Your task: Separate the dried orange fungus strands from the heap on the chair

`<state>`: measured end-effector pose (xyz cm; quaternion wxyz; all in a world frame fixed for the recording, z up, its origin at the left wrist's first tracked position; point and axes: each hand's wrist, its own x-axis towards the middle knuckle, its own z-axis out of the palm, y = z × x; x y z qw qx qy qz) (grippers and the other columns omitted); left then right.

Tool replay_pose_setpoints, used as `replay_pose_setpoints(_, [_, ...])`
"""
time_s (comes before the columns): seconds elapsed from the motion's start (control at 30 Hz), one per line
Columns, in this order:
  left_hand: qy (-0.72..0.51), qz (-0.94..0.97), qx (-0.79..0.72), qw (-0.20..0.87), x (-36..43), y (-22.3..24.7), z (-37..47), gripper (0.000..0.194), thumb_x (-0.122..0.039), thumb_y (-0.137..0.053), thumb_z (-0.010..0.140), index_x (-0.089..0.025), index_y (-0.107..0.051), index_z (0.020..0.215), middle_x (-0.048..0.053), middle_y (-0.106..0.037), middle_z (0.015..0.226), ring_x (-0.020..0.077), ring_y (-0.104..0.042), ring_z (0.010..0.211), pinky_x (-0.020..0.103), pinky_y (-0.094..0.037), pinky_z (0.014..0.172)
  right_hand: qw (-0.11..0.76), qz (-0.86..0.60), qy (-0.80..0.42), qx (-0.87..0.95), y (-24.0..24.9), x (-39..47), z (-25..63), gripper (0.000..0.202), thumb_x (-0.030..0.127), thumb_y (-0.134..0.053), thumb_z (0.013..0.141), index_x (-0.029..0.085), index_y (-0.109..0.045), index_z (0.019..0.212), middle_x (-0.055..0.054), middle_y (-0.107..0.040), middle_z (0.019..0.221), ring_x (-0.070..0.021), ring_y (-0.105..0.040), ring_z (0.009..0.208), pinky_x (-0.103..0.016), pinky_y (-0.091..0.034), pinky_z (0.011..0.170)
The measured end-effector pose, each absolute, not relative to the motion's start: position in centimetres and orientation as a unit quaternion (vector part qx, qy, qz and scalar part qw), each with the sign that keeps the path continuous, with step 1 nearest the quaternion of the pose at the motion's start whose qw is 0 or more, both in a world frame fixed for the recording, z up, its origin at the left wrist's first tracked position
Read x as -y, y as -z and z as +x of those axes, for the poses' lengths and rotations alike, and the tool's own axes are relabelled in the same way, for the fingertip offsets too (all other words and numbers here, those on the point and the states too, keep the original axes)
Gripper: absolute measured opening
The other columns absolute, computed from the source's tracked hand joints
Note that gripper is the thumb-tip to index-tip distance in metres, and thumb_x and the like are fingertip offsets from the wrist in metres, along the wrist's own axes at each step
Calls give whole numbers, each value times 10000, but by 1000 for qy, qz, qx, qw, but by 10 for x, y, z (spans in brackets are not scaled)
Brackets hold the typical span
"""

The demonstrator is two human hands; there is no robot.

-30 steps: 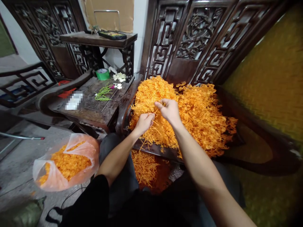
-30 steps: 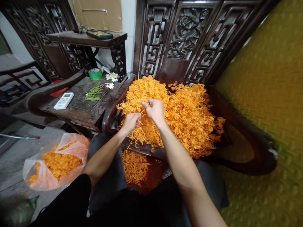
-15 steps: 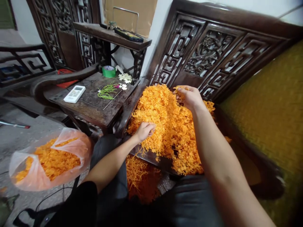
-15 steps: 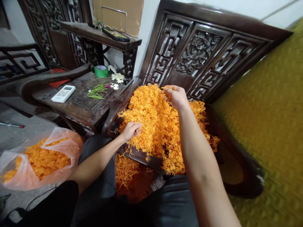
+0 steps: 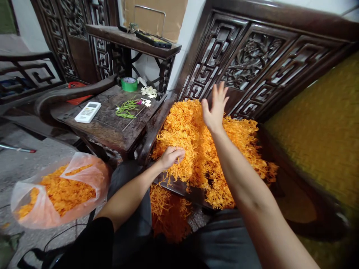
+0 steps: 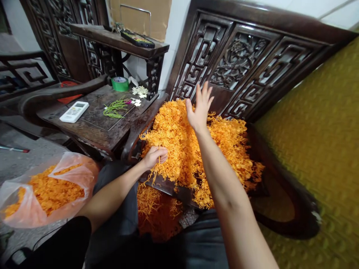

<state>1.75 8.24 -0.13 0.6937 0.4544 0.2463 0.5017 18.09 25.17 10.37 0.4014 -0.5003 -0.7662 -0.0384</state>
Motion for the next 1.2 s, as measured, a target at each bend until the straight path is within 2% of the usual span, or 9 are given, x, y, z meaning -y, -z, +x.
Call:
replay_pose_setpoints(0.1, [-478,469,-223,708,-79,0,16,529,-544,-704,752,-200,-401,488,-59,-338,450,62,-327,415,263,-210,471,458,-450,-21,766,-121,-189,180,566,536,-396,1036,259,-497,1519,-137,-497,1557,-327,-428,1469,-587,-387,1148])
replay_pose_setpoints(0.2, [-455,479,-208,722,-75,0,19,529,-545,-696,772,-197,-412,492,-57,-332,446,67,-328,419,266,-229,478,351,-401,-199,823,-117,-132,182,427,521,-547,992,239,-714,1265,-106,-735,1187,-251,-688,1080,-448,-540,963])
replay_pose_setpoints(0.3, [-448,480,-203,727,-68,-2,26,528,-527,-711,786,-197,-401,514,-66,-319,459,60,-309,423,261,-226,481,329,-409,-243,816,-100,-108,196,262,446,-691,913,230,-793,1022,-65,-773,983,-220,-711,902,-413,-554,889])
replay_pose_setpoints(0.5, [-445,475,-198,733,-58,-11,33,612,-563,-772,706,-213,-325,478,-77,-282,438,46,-279,385,252,-206,452,595,-516,-227,573,-88,-124,253,269,461,-756,826,198,-719,864,-26,-690,699,-181,-641,615,-365,-555,671])
replay_pose_setpoints(0.67, [-433,491,-211,726,-56,-10,32,614,-572,-778,703,-206,-336,484,-77,-288,447,46,-275,400,250,-221,460,465,-447,-334,687,-93,-87,263,248,448,-703,906,207,-666,952,-85,-746,967,-203,-701,821,-388,-577,791])
replay_pose_setpoints(0.83, [-414,518,-238,710,-53,-4,33,556,-516,-773,756,-184,-398,515,-63,-344,500,55,-317,466,258,-257,508,297,-448,-229,812,-91,-56,247,369,460,-492,1030,210,-662,1243,-134,-711,1193,-276,-645,1110,-500,-488,1002])
replay_pose_setpoints(0.97, [-397,547,-261,689,-51,-2,33,555,-553,-743,772,-179,-423,517,-51,-365,505,68,-331,490,266,-254,524,205,-435,-236,845,-82,-64,245,384,550,-635,940,196,-747,1039,-122,-728,1025,-290,-657,995,-476,-503,922])
replay_pose_setpoints(1.07, [-386,564,-275,676,-51,1,32,573,-580,-731,768,-185,-404,512,-50,-359,508,69,-318,492,269,-237,525,258,-432,-240,830,-77,-73,247,398,517,-551,991,196,-751,864,-99,-707,878,-242,-646,841,-418,-507,814])
replay_pose_setpoints(1.2, [-372,578,-294,664,-51,2,31,595,-604,-729,766,-188,-393,505,-49,-340,512,70,-292,499,274,-204,524,309,-461,-268,788,-76,-76,251,363,538,-623,933,206,-766,905,-96,-743,949,-230,-659,841,-388,-505,779])
